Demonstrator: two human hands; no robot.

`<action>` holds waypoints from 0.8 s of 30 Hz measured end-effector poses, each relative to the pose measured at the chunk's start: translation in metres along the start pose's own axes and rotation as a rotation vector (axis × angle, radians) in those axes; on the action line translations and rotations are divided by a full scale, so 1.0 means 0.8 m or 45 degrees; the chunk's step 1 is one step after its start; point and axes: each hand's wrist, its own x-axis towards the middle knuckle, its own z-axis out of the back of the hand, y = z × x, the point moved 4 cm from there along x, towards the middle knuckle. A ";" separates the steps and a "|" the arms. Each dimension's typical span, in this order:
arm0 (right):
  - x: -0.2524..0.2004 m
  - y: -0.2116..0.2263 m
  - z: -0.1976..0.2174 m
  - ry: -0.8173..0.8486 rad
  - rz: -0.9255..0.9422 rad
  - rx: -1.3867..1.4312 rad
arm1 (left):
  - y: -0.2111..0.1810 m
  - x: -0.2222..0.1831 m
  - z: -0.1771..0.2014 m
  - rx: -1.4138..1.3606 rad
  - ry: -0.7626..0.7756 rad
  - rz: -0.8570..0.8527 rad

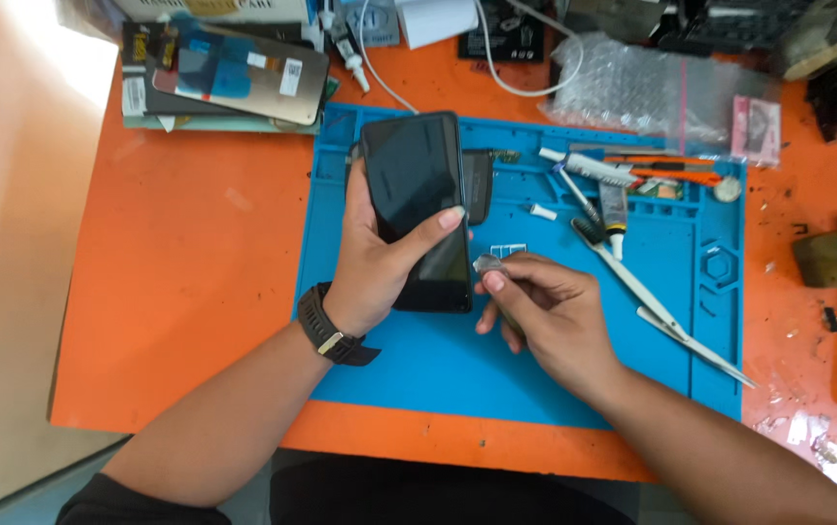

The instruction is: The person inserts a SIM card into a smartphone and then uses a screwdriver to remove screws from the phone's internal chassis. The person works on a blue mat with various tools and phone parts visible.

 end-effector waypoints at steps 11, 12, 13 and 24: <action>0.001 0.001 0.001 0.127 0.003 -0.072 | 0.001 0.000 0.010 0.011 0.027 -0.031; 0.002 0.003 0.000 0.140 -0.011 -0.094 | 0.000 0.001 0.012 0.038 0.052 -0.032; 0.002 0.003 -0.001 0.142 -0.011 -0.095 | 0.000 0.000 0.012 0.037 0.051 -0.033; 0.005 0.008 0.004 0.126 0.101 -0.272 | -0.006 -0.012 0.001 0.117 0.004 -0.119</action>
